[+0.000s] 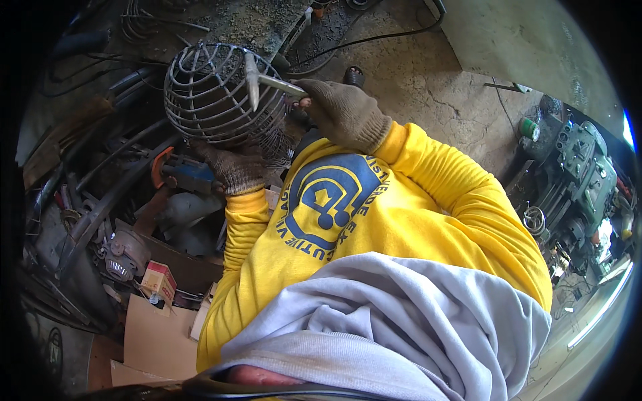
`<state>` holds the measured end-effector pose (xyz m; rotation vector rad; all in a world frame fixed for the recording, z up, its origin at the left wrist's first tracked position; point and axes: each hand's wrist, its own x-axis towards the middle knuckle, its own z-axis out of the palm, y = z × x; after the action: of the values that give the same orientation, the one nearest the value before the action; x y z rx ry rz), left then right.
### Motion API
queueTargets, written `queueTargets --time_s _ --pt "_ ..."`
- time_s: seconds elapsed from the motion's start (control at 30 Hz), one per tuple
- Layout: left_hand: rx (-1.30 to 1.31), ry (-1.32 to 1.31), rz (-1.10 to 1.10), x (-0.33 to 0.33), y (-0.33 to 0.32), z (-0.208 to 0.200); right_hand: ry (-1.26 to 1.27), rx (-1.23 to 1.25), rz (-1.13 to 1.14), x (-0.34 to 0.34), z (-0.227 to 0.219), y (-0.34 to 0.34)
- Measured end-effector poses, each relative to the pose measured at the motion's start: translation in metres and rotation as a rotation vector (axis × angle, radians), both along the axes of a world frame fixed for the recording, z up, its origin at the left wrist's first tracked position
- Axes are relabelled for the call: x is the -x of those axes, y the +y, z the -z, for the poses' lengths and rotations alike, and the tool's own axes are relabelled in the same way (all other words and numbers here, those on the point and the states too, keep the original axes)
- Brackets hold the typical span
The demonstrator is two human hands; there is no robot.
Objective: The person is welding metal wires onto a hemispherical metal cage structure and then uses a hammer to tap the welds on the workbench.
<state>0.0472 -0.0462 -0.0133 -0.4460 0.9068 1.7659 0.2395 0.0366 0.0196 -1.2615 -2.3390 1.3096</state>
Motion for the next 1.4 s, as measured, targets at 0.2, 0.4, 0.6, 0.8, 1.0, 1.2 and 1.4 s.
queueTargets --time_s 0.2,0.4,0.6,0.8,1.0,1.2,1.4 --pt "-0.451 -0.298 0.021 0.005 -0.003 0.005 0.204 0.013 0.041 -0.002 -0.008 -0.002" --pt "-0.240 -0.149 0.009 0.002 0.000 0.002 0.020 -0.012 0.084 0.003 0.010 0.000" --pt "0.049 0.206 0.016 -0.001 -0.001 0.009 0.211 0.183 0.139 -0.008 -0.009 0.000" --pt "-0.023 0.050 0.027 -0.002 -0.003 0.001 0.250 0.313 0.243 -0.001 0.001 -0.001" --pt "0.009 0.208 -0.018 -0.002 -0.004 0.012 0.471 0.370 0.317 -0.003 -0.009 -0.006" --pt "0.043 0.142 0.037 -0.005 -0.002 -0.001 0.287 0.483 0.283 0.000 0.004 0.002" --pt "0.107 0.187 0.026 -0.006 -0.005 0.005 0.481 0.523 0.432 -0.006 -0.004 -0.006"
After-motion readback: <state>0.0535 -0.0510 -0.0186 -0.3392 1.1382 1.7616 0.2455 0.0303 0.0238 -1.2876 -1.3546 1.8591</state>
